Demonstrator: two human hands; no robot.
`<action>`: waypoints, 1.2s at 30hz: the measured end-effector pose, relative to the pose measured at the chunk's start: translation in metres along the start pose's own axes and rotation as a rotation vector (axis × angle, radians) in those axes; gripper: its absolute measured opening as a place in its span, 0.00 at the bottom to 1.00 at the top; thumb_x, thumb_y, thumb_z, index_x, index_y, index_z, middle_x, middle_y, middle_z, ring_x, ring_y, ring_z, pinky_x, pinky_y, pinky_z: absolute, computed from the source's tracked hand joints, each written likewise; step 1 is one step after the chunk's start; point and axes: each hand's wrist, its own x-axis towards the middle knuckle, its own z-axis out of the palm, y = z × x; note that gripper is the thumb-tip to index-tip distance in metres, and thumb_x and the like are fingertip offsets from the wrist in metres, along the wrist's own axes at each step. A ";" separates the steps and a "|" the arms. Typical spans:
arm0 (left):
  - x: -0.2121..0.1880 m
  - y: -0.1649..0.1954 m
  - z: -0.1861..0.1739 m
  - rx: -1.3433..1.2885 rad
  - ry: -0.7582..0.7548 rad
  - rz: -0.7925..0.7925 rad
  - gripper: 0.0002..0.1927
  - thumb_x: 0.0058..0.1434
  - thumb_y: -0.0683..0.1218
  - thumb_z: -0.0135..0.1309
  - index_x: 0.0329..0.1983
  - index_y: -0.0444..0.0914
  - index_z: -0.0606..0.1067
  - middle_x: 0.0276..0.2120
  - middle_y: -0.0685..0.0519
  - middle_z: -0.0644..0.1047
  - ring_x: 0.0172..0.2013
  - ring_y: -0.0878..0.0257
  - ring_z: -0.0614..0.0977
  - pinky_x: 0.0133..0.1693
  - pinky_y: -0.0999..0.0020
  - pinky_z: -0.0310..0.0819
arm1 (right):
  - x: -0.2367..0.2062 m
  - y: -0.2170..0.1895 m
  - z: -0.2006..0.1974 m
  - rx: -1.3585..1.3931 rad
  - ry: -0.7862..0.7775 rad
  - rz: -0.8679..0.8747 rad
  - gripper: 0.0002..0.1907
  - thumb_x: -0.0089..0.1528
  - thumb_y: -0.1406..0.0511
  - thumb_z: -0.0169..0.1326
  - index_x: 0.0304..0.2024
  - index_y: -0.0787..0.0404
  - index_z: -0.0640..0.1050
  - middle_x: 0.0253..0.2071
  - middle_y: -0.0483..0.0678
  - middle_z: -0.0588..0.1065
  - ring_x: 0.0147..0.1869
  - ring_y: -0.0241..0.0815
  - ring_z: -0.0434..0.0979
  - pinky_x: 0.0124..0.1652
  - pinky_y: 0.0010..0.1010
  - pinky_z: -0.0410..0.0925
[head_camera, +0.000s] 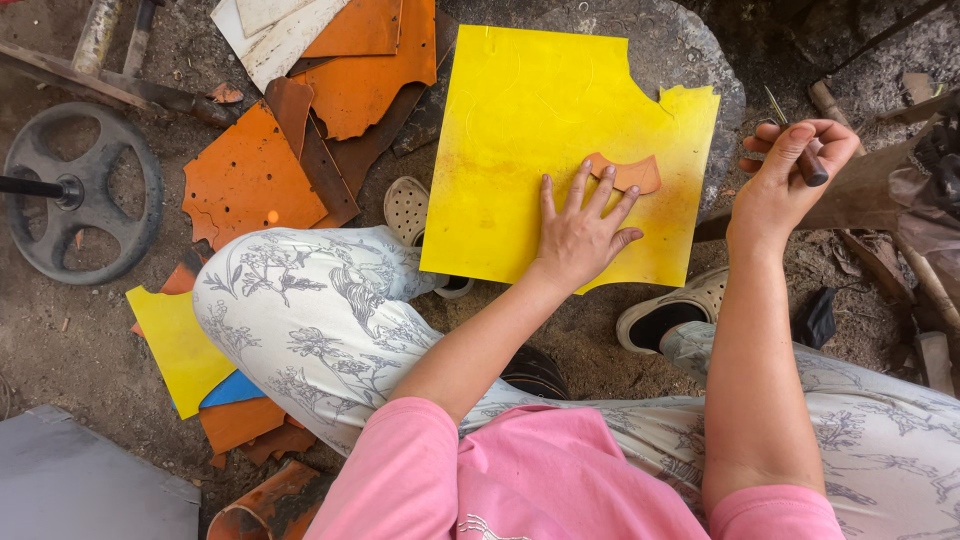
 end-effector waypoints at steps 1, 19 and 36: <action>0.000 0.000 0.000 -0.005 0.006 0.002 0.30 0.66 0.70 0.43 0.67 0.58 0.71 0.70 0.50 0.66 0.73 0.44 0.58 0.65 0.20 0.43 | 0.000 0.000 0.000 0.000 0.001 -0.002 0.18 0.79 0.50 0.45 0.53 0.56 0.61 0.43 0.45 0.76 0.44 0.34 0.78 0.42 0.23 0.71; 0.000 -0.003 0.003 -0.018 0.038 0.017 0.28 0.66 0.68 0.45 0.67 0.58 0.72 0.71 0.49 0.64 0.72 0.42 0.58 0.65 0.19 0.44 | -0.001 -0.004 0.004 0.005 0.030 0.038 0.14 0.80 0.54 0.47 0.55 0.55 0.62 0.46 0.46 0.76 0.48 0.36 0.81 0.43 0.26 0.72; 0.000 0.002 0.004 -0.040 0.032 0.012 0.29 0.64 0.68 0.47 0.66 0.57 0.72 0.71 0.50 0.64 0.73 0.42 0.57 0.64 0.16 0.43 | -0.009 -0.012 0.012 -0.001 -0.049 0.000 0.18 0.81 0.50 0.48 0.54 0.56 0.63 0.46 0.48 0.77 0.45 0.37 0.81 0.45 0.28 0.71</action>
